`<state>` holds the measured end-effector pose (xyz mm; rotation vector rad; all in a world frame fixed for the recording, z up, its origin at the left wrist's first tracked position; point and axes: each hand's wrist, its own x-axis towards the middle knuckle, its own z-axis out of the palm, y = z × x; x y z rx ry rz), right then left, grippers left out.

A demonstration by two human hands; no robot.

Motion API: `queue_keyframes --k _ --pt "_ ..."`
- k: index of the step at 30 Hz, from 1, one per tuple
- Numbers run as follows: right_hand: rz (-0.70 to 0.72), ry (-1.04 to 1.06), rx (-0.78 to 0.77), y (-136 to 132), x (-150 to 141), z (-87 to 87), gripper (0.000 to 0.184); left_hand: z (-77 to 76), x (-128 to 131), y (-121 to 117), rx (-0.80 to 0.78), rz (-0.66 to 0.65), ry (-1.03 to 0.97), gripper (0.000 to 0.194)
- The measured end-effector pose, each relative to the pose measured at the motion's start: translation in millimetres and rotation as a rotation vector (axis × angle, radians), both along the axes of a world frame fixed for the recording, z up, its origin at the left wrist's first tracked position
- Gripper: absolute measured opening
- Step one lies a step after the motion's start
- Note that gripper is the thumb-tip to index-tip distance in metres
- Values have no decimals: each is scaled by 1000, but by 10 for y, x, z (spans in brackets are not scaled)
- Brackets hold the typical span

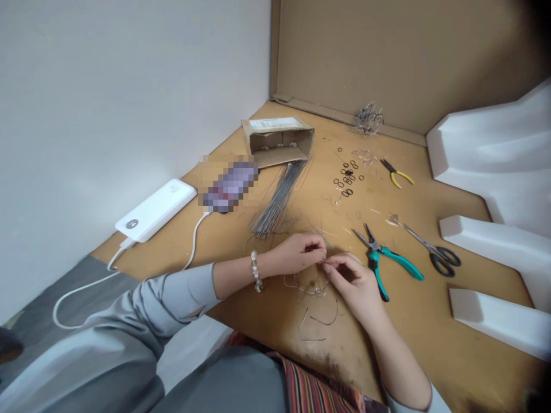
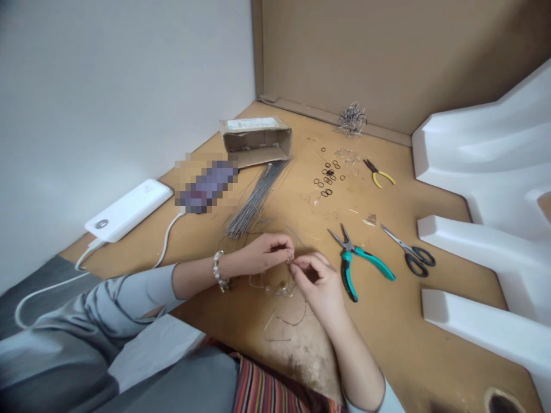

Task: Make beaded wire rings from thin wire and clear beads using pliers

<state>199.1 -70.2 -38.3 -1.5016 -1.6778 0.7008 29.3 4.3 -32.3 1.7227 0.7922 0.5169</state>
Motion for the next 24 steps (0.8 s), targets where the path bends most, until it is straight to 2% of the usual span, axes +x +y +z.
queue_keyframes --k 2,4,6,8,11,17,22,24 --pt "-90 -123 51 -16 152 48 20 12 -5 13 -19 25 25 12" --pt "-246 -358 114 -37 341 107 35 47 -24 37 -79 24 16 13" --pt "-362 -677 35 -58 505 157 63 100 -57 69 -172 -32 -48 14" --pt "-408 -857 -102 -77 599 182 77 150 -95 99 -264 -111 -134 14" --pt "-389 -966 -222 -94 629 172 74 179 -144 131 -356 -186 -252 15" --pt "-395 -1008 -289 -136 638 164 76 163 -176 143 -399 -266 -348 15" --pt "-335 -1186 -252 -124 558 243 48 193 -148 129 -361 -231 -233 14" --pt "-325 -1188 -272 -92 564 254 40 197 -135 124 -349 -196 -182 15"
